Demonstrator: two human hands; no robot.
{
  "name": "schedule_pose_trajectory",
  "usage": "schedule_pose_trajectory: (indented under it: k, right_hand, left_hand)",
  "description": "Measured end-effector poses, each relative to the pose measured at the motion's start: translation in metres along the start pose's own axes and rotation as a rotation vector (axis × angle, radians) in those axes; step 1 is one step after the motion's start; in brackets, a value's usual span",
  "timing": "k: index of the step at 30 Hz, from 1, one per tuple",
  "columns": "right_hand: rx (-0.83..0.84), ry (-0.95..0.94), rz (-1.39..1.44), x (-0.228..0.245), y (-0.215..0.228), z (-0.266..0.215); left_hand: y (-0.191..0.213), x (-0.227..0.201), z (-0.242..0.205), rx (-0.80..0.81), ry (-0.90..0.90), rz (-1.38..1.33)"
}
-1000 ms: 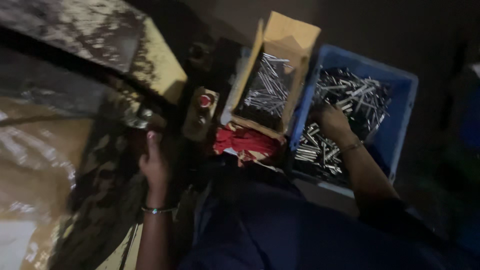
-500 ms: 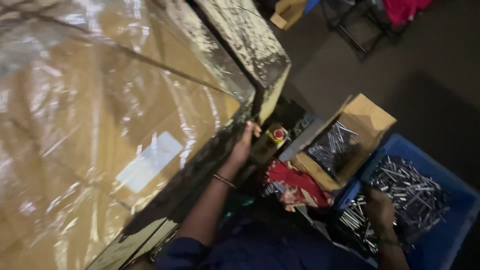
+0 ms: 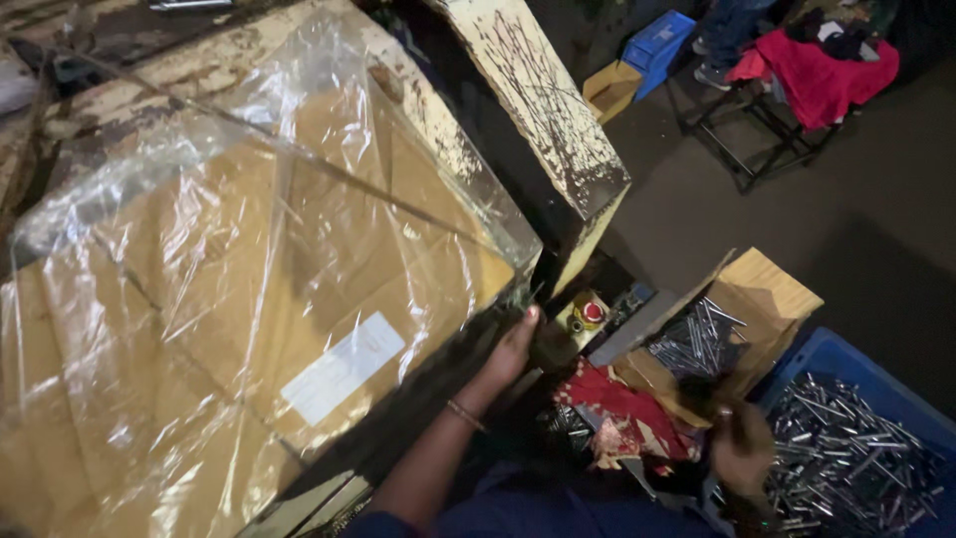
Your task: The person repeatedly picks metal fasteners from a blue bin and inserts them one by one into a machine slot. The person also presses a red button on the machine control panel during the process.
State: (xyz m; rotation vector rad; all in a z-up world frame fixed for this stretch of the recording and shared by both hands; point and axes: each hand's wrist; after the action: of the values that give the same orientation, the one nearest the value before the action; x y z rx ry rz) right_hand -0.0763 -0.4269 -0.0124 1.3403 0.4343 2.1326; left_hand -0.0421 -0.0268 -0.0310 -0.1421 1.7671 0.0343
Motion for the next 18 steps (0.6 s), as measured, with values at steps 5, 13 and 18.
schedule_pose_trajectory:
  k: [5, 13, 18]
  right_hand:
    - [0.139, 0.47, 0.368, 0.02, -0.09, 0.078]
    - [0.729, 0.408, 0.342, 0.033, -0.169, 0.217]
    - [1.103, -0.019, 0.565, 0.027, -0.247, 0.299]
  left_hand:
    - [0.008, -0.005, -0.01, 0.004, 0.135, 0.069]
    - [-0.012, 0.026, -0.015, -0.354, 0.204, -0.083]
    - [-0.032, 0.05, -0.013, -0.669, 0.102, -0.101]
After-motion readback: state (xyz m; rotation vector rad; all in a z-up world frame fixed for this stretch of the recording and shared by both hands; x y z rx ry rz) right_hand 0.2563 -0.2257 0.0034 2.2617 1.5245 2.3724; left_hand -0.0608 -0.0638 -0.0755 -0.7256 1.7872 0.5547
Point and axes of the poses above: each hand's wrist, its own z-axis towards the middle knuckle, its own y-axis out of the back of the hand, x = y × z, and after that the axes turned 3 degrees about z, right-handed
